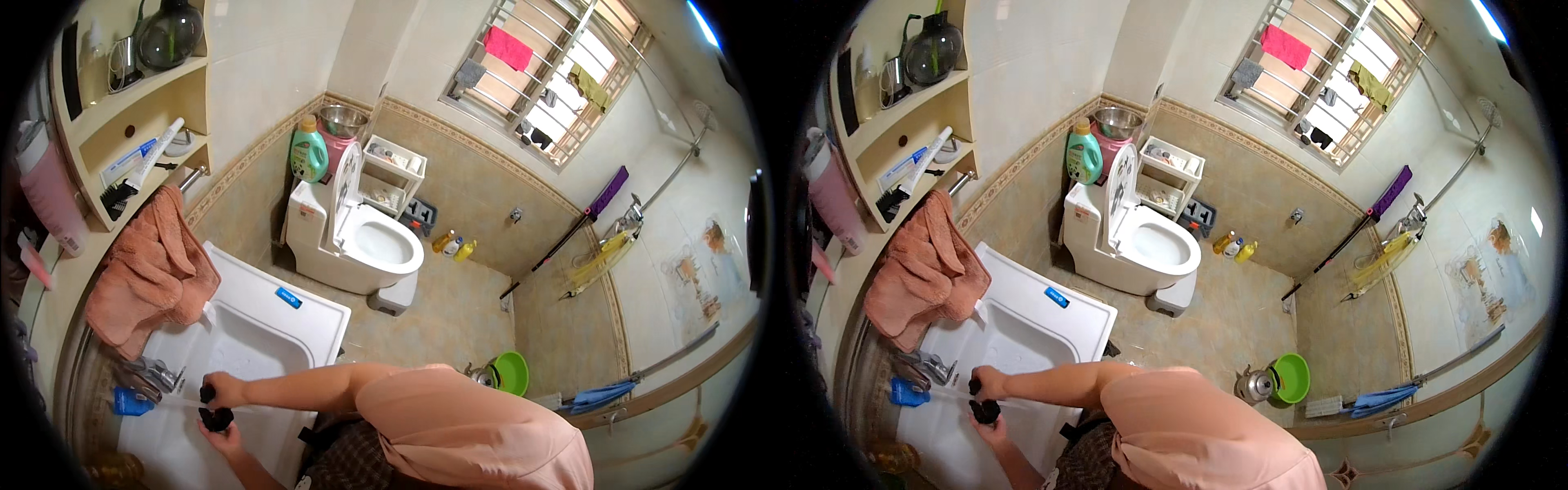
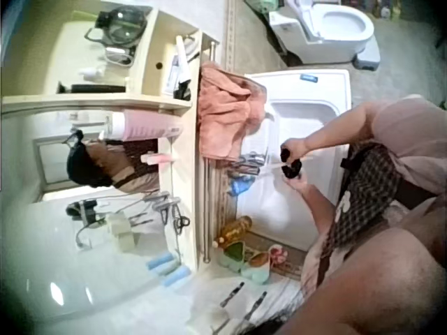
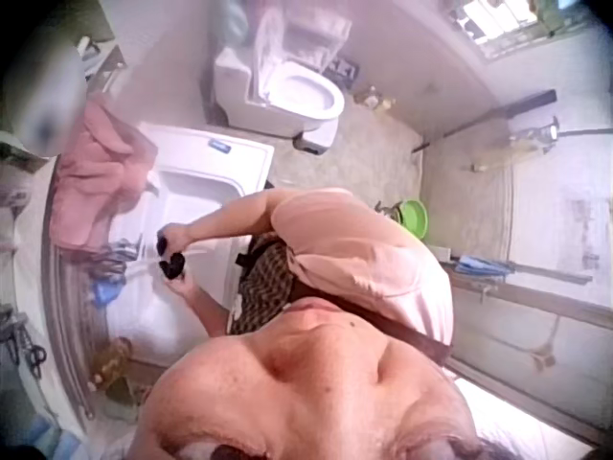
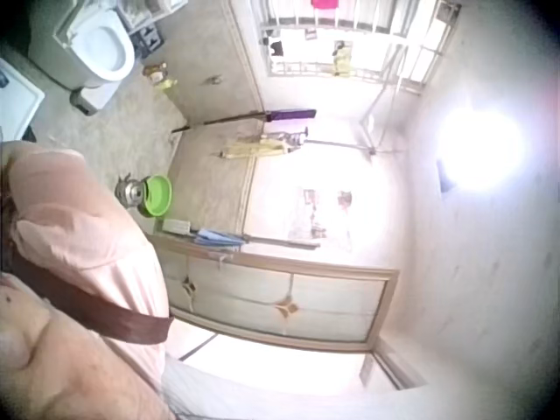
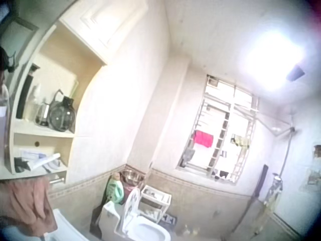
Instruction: The person picks up socks from the bathroom floor, rinses them under a running faucet in the sink, applies liquid detergent, scrubs them by hand, rinses them again, and hangs them on a towel rack by a window.
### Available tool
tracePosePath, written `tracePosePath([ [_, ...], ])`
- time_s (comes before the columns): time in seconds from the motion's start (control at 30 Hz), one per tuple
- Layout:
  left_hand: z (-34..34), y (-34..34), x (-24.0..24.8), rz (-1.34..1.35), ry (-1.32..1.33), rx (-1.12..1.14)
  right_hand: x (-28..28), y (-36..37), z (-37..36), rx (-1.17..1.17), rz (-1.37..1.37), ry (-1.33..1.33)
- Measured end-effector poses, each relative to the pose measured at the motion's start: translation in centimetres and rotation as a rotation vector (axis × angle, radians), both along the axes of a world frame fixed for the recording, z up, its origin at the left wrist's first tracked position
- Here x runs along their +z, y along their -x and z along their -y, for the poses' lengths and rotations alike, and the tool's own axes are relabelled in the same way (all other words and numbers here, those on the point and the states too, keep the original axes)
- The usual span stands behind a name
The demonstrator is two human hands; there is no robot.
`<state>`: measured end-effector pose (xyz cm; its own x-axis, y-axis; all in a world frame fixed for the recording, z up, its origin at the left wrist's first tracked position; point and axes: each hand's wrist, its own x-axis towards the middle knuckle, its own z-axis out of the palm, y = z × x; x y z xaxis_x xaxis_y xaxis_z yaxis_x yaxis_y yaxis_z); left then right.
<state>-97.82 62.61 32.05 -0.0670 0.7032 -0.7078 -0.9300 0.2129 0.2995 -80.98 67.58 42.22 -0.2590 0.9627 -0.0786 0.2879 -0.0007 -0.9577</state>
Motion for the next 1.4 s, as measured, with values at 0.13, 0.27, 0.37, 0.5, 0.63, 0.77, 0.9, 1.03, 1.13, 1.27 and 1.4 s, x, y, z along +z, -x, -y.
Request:
tracePosePath([
  [0.13, 1.3, -2.4, -0.3, -0.084, -0.568, -0.169, 1.2, 5.1, 5.5, 0.195, 0.194, -0.214],
  [0.27, 0.4, -8.1, 5.0, 0.026, -0.532, -0.199, -5.2, 8.3, 4.4, -0.541, 0.302, -0.405],
  [0.37, 0.3, -9.4, 9.4, 0.032, -0.255, -0.098, -2.0, 3.5, 0.0, -0.475, 0.226, -0.292],
  [0.5, 0.3, -11.7, 15.3, -0.368, -0.095, 0.053, 3.0, 1.4, 1.6, -0.122, -0.054, -0.004],
  [0.63, -1.3, -4.1, 3.4, 0.110, -0.882, 0.106, 1.4, 5.5, 5.6, -0.134, -0.114, -0.685],
  [0.77, -0.1, -8.1, 8.6, -0.097, -0.278, -0.180, -0.2, 1.9, 0.4, -0.336, -0.078, 0.125],
  [0.9, -0.5, -7.3, 7.5, -0.206, -0.261, -0.143, -2.7, 5.9, 4.6, -0.336, 0.107, -0.412],
  [1.03, 0.2, -8.5, 11.3, -0.531, -0.317, -0.101, 2.8, 1.7, 2.0, 0.038, 0.193, 0.384],
  [1.13, 1.0, -9.6, 11.4, -0.683, -0.563, -0.188, -0.7, 2.6, 2.0, -0.069, -0.077, 0.410],
  [1.27, -0.6, -6.6, 6.8, -0.397, -0.513, -0.296, -4.0, 4.1, 1.9, -0.127, 0.052, 0.402],
  [1.4, -1.6, -5.3, 5.8, -0.328, -0.282, -0.216, -2.4, 3.1, 2.2, 0.178, 0.304, -0.001],
])
